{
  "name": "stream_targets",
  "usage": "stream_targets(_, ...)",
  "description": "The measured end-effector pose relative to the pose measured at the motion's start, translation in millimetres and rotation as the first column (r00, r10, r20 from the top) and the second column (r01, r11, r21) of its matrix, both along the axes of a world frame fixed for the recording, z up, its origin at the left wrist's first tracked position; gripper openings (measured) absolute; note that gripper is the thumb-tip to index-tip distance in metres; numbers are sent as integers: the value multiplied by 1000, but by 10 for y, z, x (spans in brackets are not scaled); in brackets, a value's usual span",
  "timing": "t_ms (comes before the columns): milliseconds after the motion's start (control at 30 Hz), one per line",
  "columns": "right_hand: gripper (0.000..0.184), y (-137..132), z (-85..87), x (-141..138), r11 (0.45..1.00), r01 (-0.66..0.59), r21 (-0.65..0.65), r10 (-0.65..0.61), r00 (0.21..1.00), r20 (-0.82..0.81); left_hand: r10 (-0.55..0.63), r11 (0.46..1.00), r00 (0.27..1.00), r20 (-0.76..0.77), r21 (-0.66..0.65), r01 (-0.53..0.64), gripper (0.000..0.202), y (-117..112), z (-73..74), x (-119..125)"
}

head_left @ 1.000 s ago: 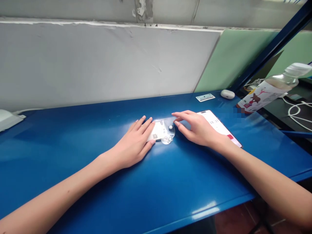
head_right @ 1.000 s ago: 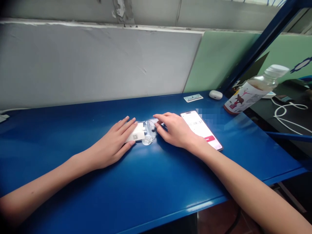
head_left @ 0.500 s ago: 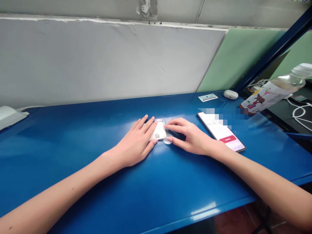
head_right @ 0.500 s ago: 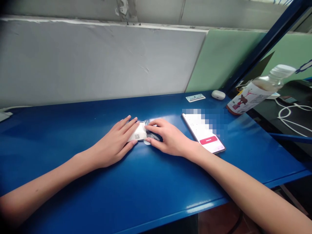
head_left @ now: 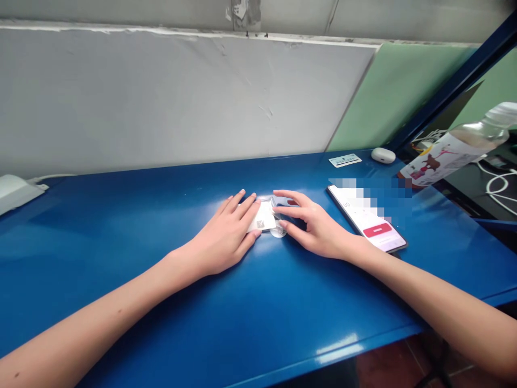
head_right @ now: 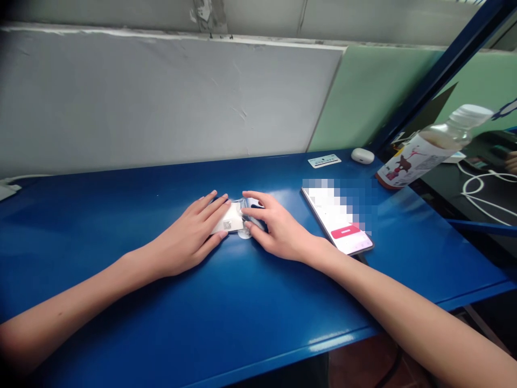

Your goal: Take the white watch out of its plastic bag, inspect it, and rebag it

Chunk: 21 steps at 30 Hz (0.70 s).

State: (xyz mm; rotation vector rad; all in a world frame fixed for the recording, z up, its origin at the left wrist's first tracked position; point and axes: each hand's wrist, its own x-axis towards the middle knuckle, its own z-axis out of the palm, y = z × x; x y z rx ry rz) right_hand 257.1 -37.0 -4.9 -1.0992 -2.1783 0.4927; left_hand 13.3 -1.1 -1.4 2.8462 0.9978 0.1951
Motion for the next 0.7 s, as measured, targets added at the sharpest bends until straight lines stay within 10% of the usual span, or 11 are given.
stream_targets(700, 34, -18, 27, -28, 997, -43, 59, 30, 976, 214, 10, 1000, 1000, -11, 4, -10, 58, -6, 7, 10)
